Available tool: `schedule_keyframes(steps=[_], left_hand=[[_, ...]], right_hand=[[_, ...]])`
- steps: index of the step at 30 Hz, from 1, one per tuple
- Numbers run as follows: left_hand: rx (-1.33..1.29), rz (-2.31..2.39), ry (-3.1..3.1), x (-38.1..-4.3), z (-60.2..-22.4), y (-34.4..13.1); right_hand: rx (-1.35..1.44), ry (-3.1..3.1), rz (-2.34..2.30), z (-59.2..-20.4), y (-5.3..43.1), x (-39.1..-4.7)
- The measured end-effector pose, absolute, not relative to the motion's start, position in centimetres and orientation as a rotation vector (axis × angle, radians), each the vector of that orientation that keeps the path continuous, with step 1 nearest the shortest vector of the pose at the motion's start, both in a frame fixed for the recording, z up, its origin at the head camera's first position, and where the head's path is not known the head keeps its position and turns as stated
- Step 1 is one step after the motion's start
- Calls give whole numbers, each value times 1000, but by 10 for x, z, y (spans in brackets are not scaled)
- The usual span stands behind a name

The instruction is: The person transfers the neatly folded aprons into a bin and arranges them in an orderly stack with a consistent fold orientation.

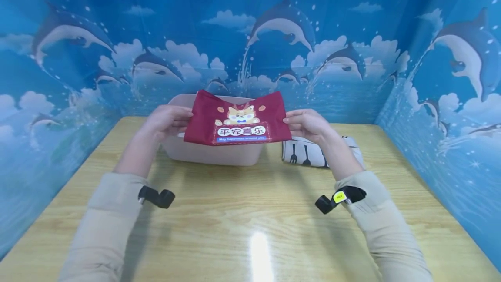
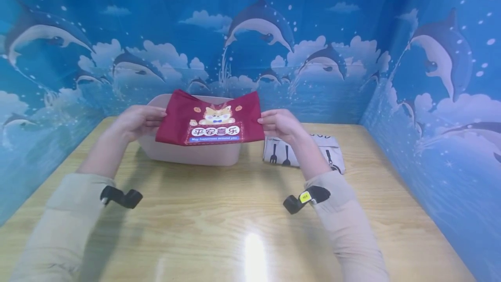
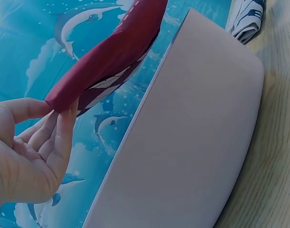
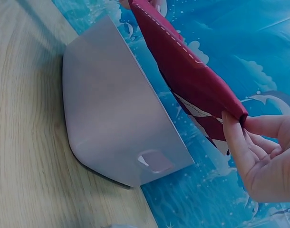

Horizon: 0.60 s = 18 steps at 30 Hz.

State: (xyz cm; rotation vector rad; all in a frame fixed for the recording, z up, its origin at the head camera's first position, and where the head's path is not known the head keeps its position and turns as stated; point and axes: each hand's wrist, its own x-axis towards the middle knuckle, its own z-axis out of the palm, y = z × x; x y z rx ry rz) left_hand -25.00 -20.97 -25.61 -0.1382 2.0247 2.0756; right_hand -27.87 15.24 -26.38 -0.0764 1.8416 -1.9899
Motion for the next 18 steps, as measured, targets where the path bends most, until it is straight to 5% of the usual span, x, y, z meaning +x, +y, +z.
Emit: schedule_keyframes(steps=[18], left_hand=[[-83, 1865, 2275, -253, -255, -227]], right_hand=[[93, 1810, -2010, -269, 124, -284]])
